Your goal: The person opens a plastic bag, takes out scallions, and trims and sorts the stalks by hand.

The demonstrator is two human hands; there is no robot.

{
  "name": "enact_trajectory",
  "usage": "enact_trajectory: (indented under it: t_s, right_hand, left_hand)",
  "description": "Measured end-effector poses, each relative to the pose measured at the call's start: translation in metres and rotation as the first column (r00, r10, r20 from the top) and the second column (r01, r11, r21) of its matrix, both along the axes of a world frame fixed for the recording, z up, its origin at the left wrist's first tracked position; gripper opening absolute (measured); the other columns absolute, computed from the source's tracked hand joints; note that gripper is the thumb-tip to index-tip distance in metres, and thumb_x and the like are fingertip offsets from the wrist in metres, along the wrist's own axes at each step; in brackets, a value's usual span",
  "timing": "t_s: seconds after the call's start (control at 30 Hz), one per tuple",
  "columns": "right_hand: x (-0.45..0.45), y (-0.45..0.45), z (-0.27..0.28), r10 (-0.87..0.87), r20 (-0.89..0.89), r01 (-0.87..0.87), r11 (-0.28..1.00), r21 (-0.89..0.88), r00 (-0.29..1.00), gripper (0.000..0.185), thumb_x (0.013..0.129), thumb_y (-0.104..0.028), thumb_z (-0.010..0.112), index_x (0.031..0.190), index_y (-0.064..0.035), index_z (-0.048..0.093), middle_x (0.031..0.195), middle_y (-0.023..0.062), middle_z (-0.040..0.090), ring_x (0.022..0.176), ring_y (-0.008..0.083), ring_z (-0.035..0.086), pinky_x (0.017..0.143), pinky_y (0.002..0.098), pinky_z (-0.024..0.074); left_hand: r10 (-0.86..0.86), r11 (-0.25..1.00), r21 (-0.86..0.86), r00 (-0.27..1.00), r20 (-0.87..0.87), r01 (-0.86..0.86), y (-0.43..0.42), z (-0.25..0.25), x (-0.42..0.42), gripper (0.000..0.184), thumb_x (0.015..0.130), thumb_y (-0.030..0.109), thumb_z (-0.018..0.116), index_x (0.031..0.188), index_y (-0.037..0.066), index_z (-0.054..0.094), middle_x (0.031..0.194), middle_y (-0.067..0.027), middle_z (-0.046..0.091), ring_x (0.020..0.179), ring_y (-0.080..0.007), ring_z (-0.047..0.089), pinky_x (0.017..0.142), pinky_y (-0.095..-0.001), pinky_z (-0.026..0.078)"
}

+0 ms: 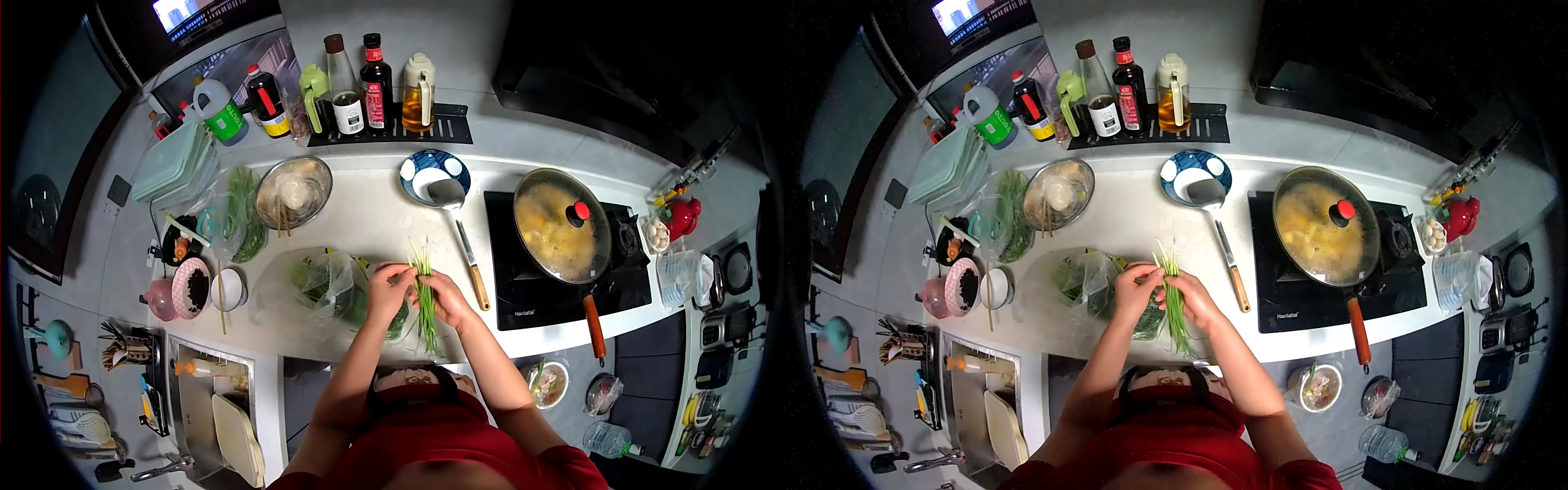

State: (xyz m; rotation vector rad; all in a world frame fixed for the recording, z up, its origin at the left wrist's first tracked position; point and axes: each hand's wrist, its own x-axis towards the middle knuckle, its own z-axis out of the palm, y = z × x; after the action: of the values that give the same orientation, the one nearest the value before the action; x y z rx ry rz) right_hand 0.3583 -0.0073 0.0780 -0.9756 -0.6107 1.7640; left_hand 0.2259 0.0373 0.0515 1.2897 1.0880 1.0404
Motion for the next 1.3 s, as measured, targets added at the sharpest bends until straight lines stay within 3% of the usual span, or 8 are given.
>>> enact_trajectory:
  t_s: [0.07, 0.3, 0.6, 0.8, 1.0, 1.1, 1.2, 1.3]
  right_hand:
    - [-0.001, -0.005, -0.004, -0.087, 0.108, 0.076, 0.992, 0.104, 0.99, 0.033, 0.084, -0.015, 0.054, 0.111, 0.0019, 0.047, 0.091, 0.0106, 0.057, 0.073, 0.0146, 0.056, 0.061, 0.028, 0.0482]
    - [0.004, -0.006, -0.007, -0.061, 0.054, 0.064, 0.996, -0.067, 0.997, 0.018, 0.084, -0.013, 0.055, 0.094, 0.0016, 0.057, 0.077, 0.0084, 0.06, 0.063, 0.0131, 0.057, 0.056, 0.0238, 0.048]
    - [0.006, -0.012, -0.005, -0.053, 0.103, 0.062, 0.994, -0.086, 0.993, 0.018, 0.083, -0.016, 0.058, 0.09, 0.0006, 0.06, 0.077, 0.0089, 0.061, 0.067, 0.0143, 0.059, 0.057, 0.0244, 0.048]
    - [0.013, -0.014, -0.004, -0.036, 0.023, 0.039, 0.993, -0.113, 0.999, 0.02, 0.083, -0.017, 0.057, 0.09, 0.0021, 0.06, 0.08, 0.0112, 0.063, 0.069, 0.0159, 0.061, 0.06, 0.0272, 0.0497]
    - [0.013, -0.013, -0.015, -0.079, 0.11, 0.088, 0.993, -0.08, 0.991, 0.02, 0.082, -0.016, 0.059, 0.09, 0.0028, 0.061, 0.083, 0.0118, 0.063, 0.073, 0.0156, 0.061, 0.062, 0.0275, 0.0497]
    - [0.015, -0.011, -0.022, -0.123, 0.148, 0.134, 0.989, -0.065, 0.981, 0.018, 0.082, -0.014, 0.058, 0.089, 0.0024, 0.061, 0.081, 0.0104, 0.063, 0.07, 0.0142, 0.06, 0.062, 0.026, 0.0484]
    - [0.017, -0.011, -0.029, -0.149, 0.294, 0.158, 0.987, -0.006, 0.944, 0.016, 0.082, -0.013, 0.058, 0.089, 0.0015, 0.061, 0.079, 0.0091, 0.063, 0.067, 0.0127, 0.059, 0.06, 0.0242, 0.0465]
    - [0.019, -0.011, -0.026, -0.138, 0.278, 0.168, 0.982, -0.084, 0.95, 0.015, 0.082, -0.013, 0.058, 0.088, 0.0008, 0.061, 0.076, 0.0079, 0.063, 0.066, 0.012, 0.058, 0.058, 0.0233, 0.0451]
  left_hand:
    - [-0.028, 0.99, -0.132, 0.985, 0.171, 0.051, -0.001, 0.0, 0.0, 0.017, 0.08, 0.013, 0.061, 0.09, 0.0, 0.063, 0.078, -0.0001, 0.061, 0.071, -0.0051, 0.05, 0.062, -0.0206, 0.04]
    - [-0.14, 0.932, -0.289, 0.953, 0.27, 0.219, -0.009, 0.023, -0.008, 0.022, 0.083, 0.021, 0.058, 0.093, 0.002, 0.063, 0.079, 0.0017, 0.06, 0.072, -0.0038, 0.049, 0.063, -0.0197, 0.037]
    - [-0.072, 0.967, -0.216, 0.956, 0.286, 0.137, -0.017, 0.002, -0.001, 0.019, 0.082, 0.016, 0.06, 0.091, -0.001, 0.062, 0.078, -0.0007, 0.059, 0.069, -0.0053, 0.049, 0.063, -0.0207, 0.04]
    - [-0.003, 0.965, -0.254, 0.974, 0.226, 0.062, -0.019, 0.001, 0.003, 0.021, 0.083, 0.02, 0.058, 0.092, 0.002, 0.063, 0.077, 0.0007, 0.059, 0.069, -0.0049, 0.049, 0.063, -0.0205, 0.039]
    - [-0.014, 0.984, -0.175, 0.986, 0.165, 0.043, -0.018, 0.0, 0.007, 0.019, 0.082, 0.018, 0.059, 0.091, 0.001, 0.064, 0.077, -0.0005, 0.061, 0.067, -0.0054, 0.05, 0.062, -0.0209, 0.041]
    - [0.009, 0.998, -0.06, 0.997, -0.075, -0.013, -0.016, 0.001, 0.005, 0.017, 0.081, 0.016, 0.061, 0.087, 0.0, 0.065, 0.073, -0.0006, 0.062, 0.066, -0.0058, 0.051, 0.06, -0.0214, 0.041]
    - [0.042, 0.996, 0.08, 0.974, -0.22, -0.025, -0.016, 0.003, 0.004, 0.017, 0.079, 0.015, 0.062, 0.085, -0.001, 0.064, 0.071, -0.0027, 0.062, 0.064, -0.0065, 0.052, 0.058, -0.0217, 0.042]
    - [0.043, 0.982, 0.191, 0.952, -0.302, 0.016, -0.016, 0.007, 0.002, 0.017, 0.078, 0.013, 0.063, 0.085, -0.002, 0.064, 0.071, -0.0054, 0.063, 0.063, -0.0075, 0.052, 0.058, -0.022, 0.042]
